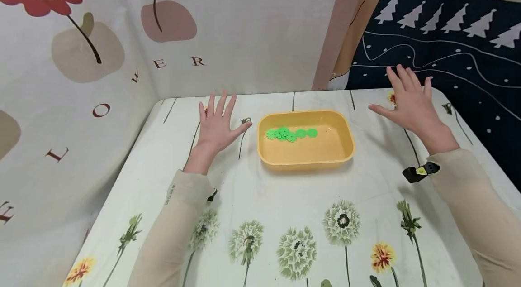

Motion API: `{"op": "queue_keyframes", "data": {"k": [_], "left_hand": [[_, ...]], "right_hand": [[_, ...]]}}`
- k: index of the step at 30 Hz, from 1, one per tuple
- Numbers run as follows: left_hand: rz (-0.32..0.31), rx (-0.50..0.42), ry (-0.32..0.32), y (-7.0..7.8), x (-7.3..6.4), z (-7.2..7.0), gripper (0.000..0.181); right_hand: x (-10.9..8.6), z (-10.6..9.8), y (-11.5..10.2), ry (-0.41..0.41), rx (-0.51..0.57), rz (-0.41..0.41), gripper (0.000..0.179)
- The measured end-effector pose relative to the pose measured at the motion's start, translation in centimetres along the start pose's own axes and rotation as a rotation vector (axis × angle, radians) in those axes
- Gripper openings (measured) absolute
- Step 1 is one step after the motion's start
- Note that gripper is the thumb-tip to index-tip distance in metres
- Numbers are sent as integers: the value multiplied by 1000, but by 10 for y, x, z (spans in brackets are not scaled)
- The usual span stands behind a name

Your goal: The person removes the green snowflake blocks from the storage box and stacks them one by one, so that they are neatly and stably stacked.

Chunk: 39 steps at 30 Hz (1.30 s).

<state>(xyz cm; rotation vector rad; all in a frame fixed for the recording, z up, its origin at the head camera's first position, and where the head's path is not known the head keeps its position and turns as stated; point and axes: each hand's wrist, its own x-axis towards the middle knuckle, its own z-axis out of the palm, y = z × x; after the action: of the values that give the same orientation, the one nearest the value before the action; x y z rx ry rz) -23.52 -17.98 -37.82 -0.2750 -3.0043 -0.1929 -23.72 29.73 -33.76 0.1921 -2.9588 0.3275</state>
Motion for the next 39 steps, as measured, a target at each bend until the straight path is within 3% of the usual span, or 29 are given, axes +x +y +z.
{"op": "queue_keyframes", "data": {"k": [15,18,24,30,35,39], "left_hand": [[123,-103,-75,12,-7,5,94],[163,-165,-118,14,-16,10,97],[241,-338,-212,21,-21,17,108],[311,-439,-296,27,-29,23,121],[315,-452,-325,29,-29,25,125],[309,-431,-324,31,-24,25,126]], "right_hand": [[2,8,-9,-4,27,-23,101],[-4,15,-12,-10,42,-49,99],[-4,18,-24,40,104,-90,95],[-2,21,-45,-12,193,-89,92],[0,31,-60,-84,277,-77,88],[1,35,-72,-84,338,-98,83]]}}
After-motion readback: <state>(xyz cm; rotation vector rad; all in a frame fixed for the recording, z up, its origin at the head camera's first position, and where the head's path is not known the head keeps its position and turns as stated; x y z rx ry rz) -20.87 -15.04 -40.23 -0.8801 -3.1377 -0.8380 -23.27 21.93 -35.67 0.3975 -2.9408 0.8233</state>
